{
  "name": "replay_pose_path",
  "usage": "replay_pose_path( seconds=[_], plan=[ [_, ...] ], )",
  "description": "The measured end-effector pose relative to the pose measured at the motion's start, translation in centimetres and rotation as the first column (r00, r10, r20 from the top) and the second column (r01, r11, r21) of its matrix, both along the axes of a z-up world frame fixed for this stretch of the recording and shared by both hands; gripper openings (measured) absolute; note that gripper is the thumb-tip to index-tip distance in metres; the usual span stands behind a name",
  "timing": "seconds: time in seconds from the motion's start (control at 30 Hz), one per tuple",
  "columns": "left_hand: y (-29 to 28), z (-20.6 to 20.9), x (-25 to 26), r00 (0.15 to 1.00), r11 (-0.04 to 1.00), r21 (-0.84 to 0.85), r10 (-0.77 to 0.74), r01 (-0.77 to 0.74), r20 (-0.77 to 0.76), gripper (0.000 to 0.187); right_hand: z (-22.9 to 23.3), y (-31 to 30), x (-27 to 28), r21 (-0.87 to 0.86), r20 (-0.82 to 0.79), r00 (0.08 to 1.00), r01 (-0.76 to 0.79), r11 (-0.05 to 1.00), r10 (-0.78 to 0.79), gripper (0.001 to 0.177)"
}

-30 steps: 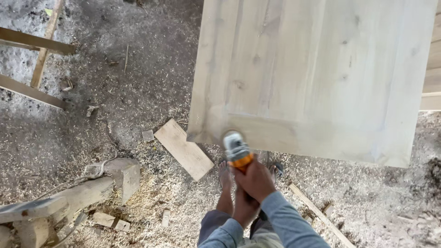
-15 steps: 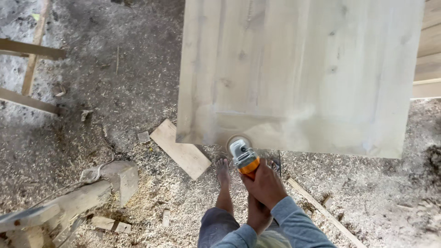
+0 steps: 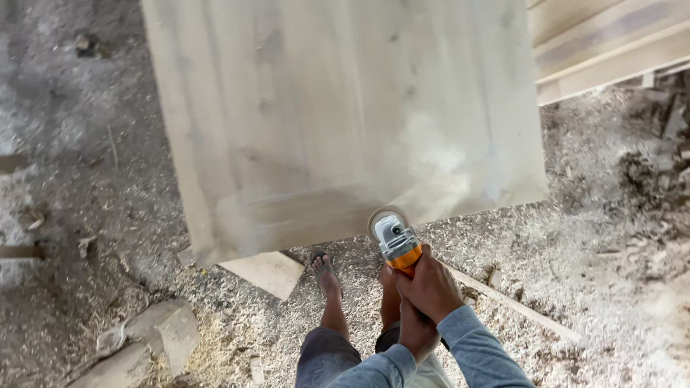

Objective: The person uses a power sander to smooth the surface and edges of a wooden door.

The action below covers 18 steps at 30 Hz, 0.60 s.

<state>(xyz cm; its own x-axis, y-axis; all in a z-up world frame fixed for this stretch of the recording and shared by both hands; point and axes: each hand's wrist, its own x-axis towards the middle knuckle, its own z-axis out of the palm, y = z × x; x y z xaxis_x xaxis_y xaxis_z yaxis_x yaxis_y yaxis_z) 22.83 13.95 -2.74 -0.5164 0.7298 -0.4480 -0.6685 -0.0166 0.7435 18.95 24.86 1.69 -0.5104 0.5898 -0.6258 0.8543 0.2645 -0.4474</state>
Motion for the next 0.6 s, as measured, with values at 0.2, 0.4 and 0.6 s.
replay_pose_path(
  seconds=[0.2,0.4,0.6],
  plan=[
    [4.3,0.5,2.0,0.994,0.998,0.024,-0.052,0.054,-0.092,0.067,-0.5,4.4,3.8,-0.012,0.006,0.993,0.116,0.993,-0.116,0.063],
    [8.9,1.0,3.9,0.945,0.967,-0.079,-0.255,0.243,-0.206,0.056,-0.6,9.0,7.8,0.048,0.035,0.971,0.235,0.971,-0.237,0.064],
    [13.5,1.3,5.9,0.889,0.939,-0.059,-0.341,0.340,-0.305,0.067,-1.5,13.2,12.4,0.120,-0.038,0.930,0.369,0.922,-0.367,0.068]
  ],
)
